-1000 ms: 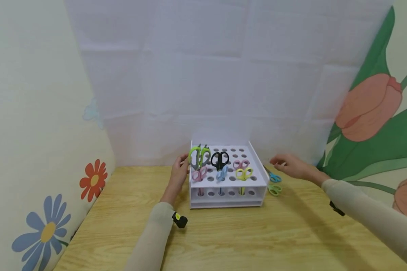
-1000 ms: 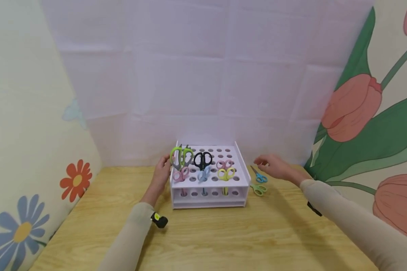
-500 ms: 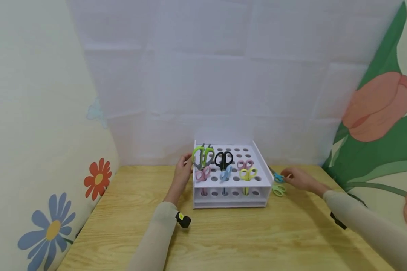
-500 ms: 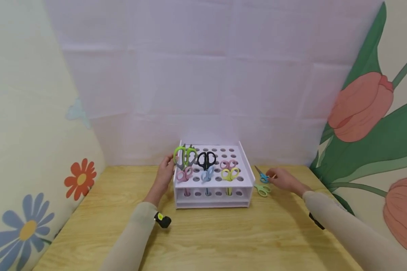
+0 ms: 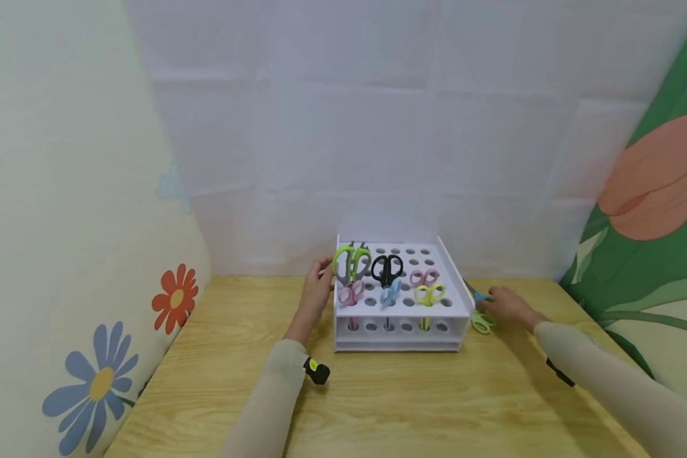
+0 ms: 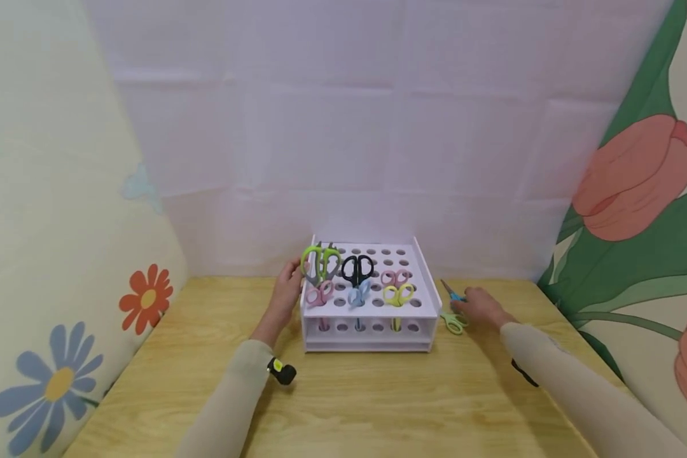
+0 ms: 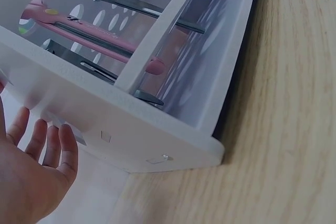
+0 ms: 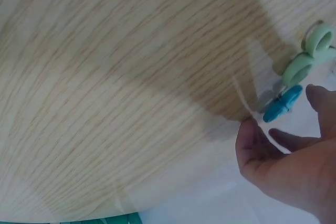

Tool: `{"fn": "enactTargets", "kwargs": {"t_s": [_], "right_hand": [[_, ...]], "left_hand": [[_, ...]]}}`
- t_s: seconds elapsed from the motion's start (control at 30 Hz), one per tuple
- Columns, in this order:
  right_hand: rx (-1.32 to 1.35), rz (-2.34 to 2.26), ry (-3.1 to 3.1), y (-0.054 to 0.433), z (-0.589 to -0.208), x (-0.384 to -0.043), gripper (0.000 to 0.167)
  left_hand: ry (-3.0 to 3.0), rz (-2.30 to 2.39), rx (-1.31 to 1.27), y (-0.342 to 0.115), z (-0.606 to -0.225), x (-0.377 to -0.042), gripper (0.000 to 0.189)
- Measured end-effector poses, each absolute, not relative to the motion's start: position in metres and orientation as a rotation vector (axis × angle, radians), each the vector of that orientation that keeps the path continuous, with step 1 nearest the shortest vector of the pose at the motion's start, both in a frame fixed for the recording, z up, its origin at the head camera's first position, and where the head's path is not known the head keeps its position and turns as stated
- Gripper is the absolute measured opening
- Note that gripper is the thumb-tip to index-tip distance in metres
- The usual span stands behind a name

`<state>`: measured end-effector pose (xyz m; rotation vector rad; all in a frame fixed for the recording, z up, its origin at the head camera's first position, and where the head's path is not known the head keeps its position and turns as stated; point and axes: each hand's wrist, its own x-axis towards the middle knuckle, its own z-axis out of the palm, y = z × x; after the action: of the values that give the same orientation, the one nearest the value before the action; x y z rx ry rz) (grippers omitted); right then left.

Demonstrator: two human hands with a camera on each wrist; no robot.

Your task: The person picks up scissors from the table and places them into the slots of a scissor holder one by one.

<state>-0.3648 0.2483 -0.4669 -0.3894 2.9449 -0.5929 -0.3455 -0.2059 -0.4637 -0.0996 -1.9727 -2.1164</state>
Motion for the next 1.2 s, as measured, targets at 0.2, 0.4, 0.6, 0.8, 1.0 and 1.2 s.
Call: {"fn": "enactTargets", "kwargs": {"t_s": [0.2,0.4,0.6,0.8,1.0,1.2], "right_hand": [[-0.390,-0.518,3.006,0.246,-0.471,-0.364,0.036],[-0.312,-0.513,2.979,0.247,-0.472,-0.368,0.038],[-0.318,-0.618,2.961,0.252,-0.479,-0.371,0.039],[-0.217,-0.792,2.917,0.255,-0.478,-0.375,0.037],[-0.212,-0.864,2.947,0.256,-0.468,-0.371,0.039],[-0.141,-1.069,2.932,0.270,-0.477,-0.364,0.053]], "left_hand": [[-1.962,-2.091,-0.092,-0.204,-0.467,-0.349,0.041],[-1.962,-2.078,-0.092,-0.206,-0.466,-0.349,0.041],[-1.981,-2.076,-0.088,-0.207,-0.468,-0.349,0.041],[-1.983,-2.079,-0.099,-0.208,-0.465,-0.351,0.042],[-1.984,-2.055,-0.074,-0.210,-0.462,-0.350,0.042],[-1.980,-2.076,-0.084,-0.205,-0.464,-0.347,0.041]]}}
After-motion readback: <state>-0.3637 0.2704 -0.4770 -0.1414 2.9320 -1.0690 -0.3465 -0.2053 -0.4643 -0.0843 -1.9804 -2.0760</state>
